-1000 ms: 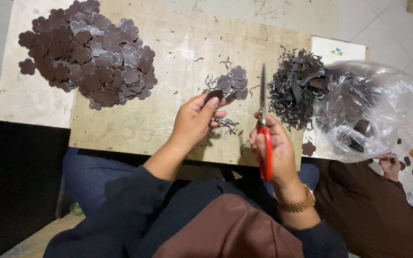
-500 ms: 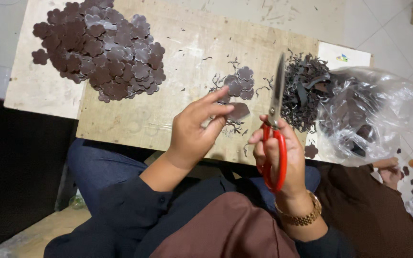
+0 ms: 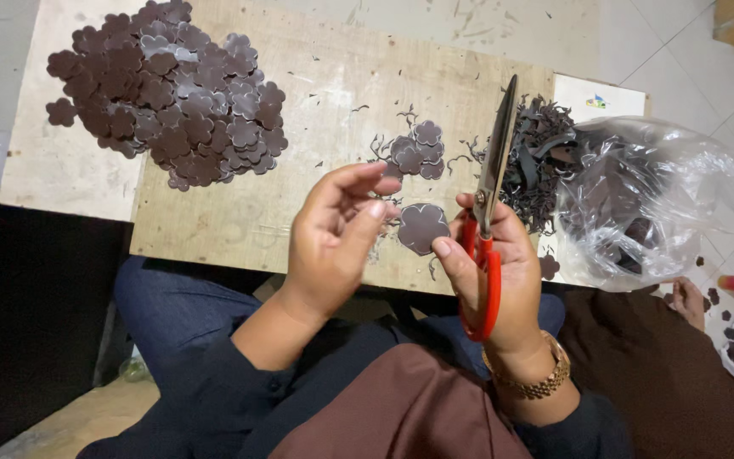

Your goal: The person uses red-handled scissors to trim the edges of dark brown flower-shaped pieces of material. They hold each piece with the left hand and cut with the right, placing finished pieces on a wooden board and discarding trimmings into a plastic bag.

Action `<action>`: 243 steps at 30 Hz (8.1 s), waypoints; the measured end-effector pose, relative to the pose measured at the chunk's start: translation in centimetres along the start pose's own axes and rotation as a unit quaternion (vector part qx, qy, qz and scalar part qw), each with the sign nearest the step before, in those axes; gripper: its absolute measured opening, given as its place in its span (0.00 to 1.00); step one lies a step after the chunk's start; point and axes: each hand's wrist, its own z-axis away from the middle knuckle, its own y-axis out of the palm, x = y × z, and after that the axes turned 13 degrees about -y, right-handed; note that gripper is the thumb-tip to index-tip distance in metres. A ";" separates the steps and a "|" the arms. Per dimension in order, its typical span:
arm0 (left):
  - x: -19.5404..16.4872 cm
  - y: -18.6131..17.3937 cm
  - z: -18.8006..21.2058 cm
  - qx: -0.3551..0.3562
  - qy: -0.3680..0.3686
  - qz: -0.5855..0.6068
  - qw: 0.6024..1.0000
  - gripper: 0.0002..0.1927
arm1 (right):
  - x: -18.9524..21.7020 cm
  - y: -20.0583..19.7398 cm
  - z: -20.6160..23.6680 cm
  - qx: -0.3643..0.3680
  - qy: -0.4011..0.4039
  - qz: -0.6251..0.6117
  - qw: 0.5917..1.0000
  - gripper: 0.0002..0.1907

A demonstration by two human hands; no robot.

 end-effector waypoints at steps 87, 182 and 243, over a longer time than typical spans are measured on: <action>2.7 -2.4 -0.6 0.070 -0.307 0.317 0.895 0.06 | -2.6 -0.3 2.8 0.066 0.041 0.088 0.993 0.33; 0.4 -0.5 0.7 -0.019 -0.149 0.082 0.985 0.10 | -1.5 0.0 3.3 0.227 0.135 -0.057 0.963 0.53; -0.9 -0.2 1.4 0.075 -0.247 0.119 0.959 0.05 | -1.1 -0.2 3.9 0.227 0.138 -0.109 0.958 0.49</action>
